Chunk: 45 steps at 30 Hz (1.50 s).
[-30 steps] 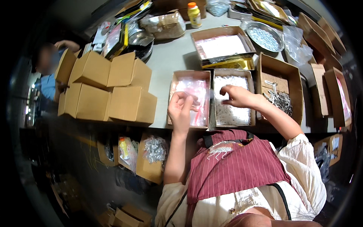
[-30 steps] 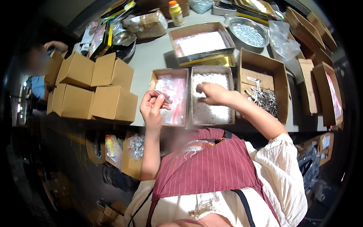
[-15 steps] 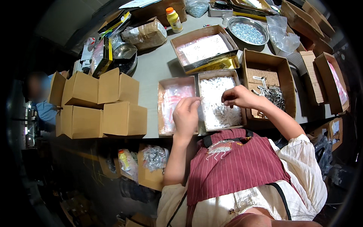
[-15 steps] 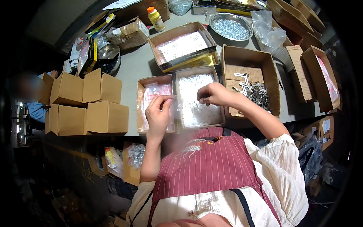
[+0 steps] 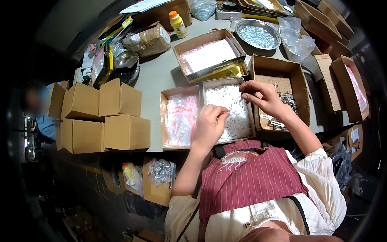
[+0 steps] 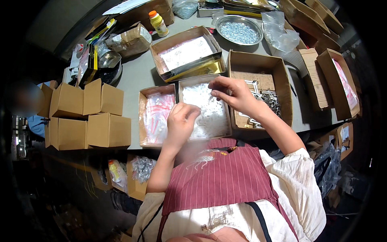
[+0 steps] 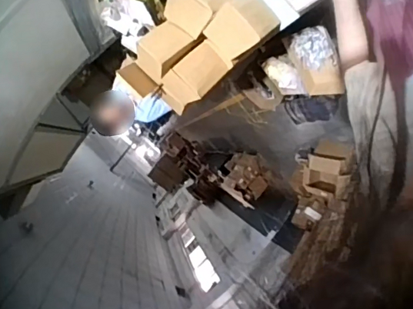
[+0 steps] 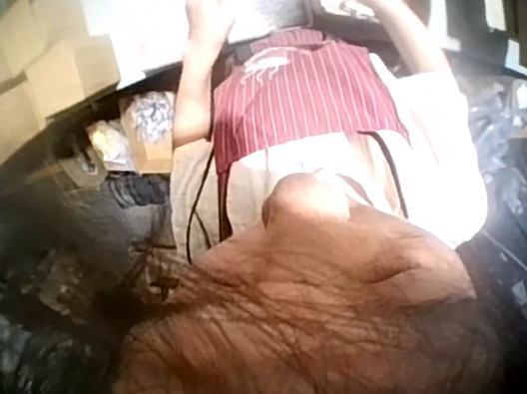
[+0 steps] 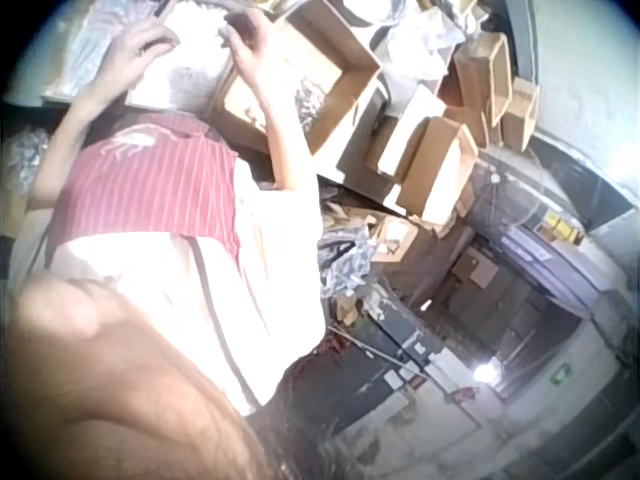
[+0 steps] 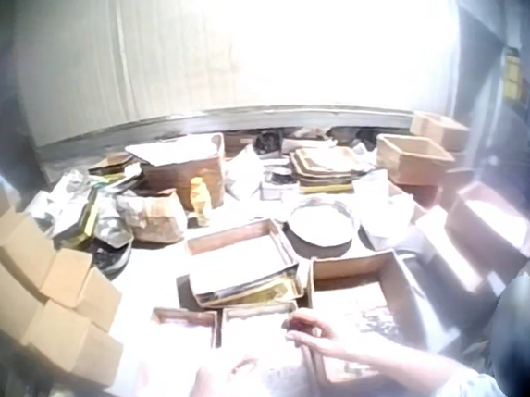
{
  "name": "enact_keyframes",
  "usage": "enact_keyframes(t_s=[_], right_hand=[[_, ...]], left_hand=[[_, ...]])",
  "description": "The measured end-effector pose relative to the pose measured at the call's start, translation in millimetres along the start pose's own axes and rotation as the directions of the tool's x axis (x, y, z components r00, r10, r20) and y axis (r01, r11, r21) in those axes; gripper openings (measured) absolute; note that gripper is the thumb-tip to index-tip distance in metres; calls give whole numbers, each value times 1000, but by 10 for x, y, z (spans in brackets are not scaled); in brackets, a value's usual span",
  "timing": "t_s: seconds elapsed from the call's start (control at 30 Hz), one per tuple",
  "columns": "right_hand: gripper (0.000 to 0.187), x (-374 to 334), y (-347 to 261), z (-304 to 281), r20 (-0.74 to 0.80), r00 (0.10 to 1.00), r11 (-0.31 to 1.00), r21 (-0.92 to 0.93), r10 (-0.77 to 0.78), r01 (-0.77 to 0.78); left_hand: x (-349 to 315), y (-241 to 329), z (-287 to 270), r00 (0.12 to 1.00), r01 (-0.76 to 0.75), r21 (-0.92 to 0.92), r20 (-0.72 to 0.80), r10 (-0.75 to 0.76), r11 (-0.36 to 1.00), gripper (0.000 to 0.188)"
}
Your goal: The person repeatedly picks small metallic hardware items from a cardboard box and places them into a clear plastic bag. The person then places the filled bag into a larger box containing white packing material. The process is repeated continuously throughout the clip.
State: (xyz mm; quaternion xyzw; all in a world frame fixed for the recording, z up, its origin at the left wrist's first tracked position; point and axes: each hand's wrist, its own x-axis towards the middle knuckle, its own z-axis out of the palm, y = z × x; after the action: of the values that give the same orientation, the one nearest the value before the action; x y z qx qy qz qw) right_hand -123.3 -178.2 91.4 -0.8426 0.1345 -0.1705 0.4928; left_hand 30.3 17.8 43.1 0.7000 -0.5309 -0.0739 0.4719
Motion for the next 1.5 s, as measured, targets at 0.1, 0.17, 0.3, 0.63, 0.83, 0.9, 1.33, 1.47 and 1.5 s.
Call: enact_keyframes(t_s=[0.1, 0.17, 0.3, 0.63, 0.83, 0.9, 1.33, 1.47, 1.5], right_hand=[[24, -57, -106, 19, -81, 940, 937, -146, -332, 319], [24, -54, -224, -26, 36, 886, 833, -324, -462, 448], [26, -78, -247, -62, 192, 820, 655, -517, -539, 551], [43, -203, -172, -148, 432, 885, 827, -423, -174, 370], [65, -406, -77, 37, 431, 897, 818, -480, -96, 317], [58, -360, -34, 40, 457, 874, 877, -337, -165, 342], [29, -169, 2022, -923, -250, 929, 591, -718, 273, -367], [24, -93, 1996, -913, -304, 912, 593, -692, 276, -410], [24, -81, 1980, -919, -308, 902, 591, -682, 303, -431]], left_hand=[[38, 191, 40, 995, 50, 84, 77, -56, 995, 16], [44, 148, 128, 998, -37, 92, 54, 32, 995, 22], [81, 172, 208, 997, -76, 20, 16, 76, 997, 27], [80, 205, 314, 999, -52, 35, 7, 52, 998, 42], [69, 173, 408, 986, -165, 389, 35, 164, 906, 47], [-7, -19, 469, 991, -91, 291, 118, 59, 952, 35], [-100, -40, 614, 957, 272, -86, 131, -260, 958, 24], [-134, -67, 572, 952, 294, -50, 110, -287, 955, 24], [-140, -63, 561, 948, 305, -56, 107, -298, 951, 24]])
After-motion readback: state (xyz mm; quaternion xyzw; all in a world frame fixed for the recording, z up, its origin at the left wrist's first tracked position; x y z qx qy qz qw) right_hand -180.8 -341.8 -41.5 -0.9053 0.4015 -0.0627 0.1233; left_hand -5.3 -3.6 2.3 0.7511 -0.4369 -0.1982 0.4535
